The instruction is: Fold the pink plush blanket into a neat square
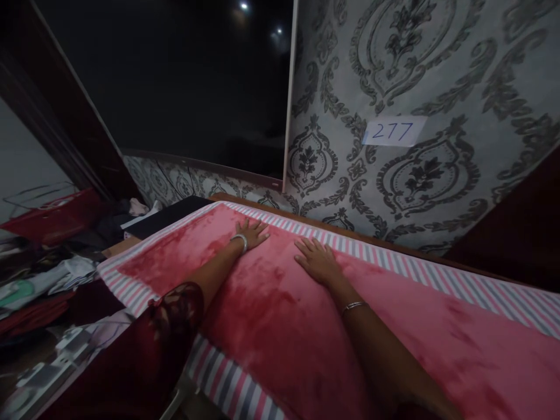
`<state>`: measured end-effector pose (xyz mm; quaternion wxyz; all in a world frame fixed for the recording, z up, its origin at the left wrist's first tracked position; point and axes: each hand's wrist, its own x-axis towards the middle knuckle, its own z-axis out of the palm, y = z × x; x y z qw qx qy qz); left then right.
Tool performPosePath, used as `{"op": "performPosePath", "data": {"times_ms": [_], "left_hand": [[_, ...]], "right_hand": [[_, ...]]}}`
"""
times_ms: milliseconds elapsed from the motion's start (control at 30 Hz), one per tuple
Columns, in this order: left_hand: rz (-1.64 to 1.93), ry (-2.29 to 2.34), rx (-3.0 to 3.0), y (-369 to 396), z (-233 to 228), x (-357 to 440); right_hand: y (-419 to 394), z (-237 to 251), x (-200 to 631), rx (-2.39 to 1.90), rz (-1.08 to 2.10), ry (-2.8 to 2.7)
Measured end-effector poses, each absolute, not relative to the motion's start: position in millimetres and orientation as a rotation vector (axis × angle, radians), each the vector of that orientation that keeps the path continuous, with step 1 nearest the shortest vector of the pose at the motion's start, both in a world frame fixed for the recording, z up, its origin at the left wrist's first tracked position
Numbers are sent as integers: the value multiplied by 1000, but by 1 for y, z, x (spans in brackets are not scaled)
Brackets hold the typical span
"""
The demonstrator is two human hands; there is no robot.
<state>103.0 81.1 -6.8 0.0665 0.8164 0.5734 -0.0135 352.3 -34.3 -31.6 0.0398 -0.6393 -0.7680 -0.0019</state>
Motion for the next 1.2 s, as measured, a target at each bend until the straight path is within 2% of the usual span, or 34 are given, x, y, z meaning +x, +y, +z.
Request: {"op": "performPosePath", "data": {"times_ms": [167,300,367,500,567,833,1033,1200], "left_hand": [[-25,1775,2418,88,-5,108],[-52,1716,2418,78,15,93],[-57,1711,2440,70,24,74],[-90,1793,2430,65,20,27],[-102,1882,2389,75,9,10],[-93,1980,2307,150,-10,16],[-21,2051,2295,175,-12,22],[-70,1973,2255,160,11,27]], "right_hand": [[-22,-37,364,-2025,-34,-2285],[-25,-24,331,-2083,-41,-2237],[-39,-18,295,-1872,-43,-2352],[-64,-19,226,-1195,220,-2711],[-58,-22,218,-1095,253,-2761],[40,-27,300,-1826,88,-2474],[48,-40,309,-1872,101,-2395],[49,-27,308,-1919,151,-2385]]}}
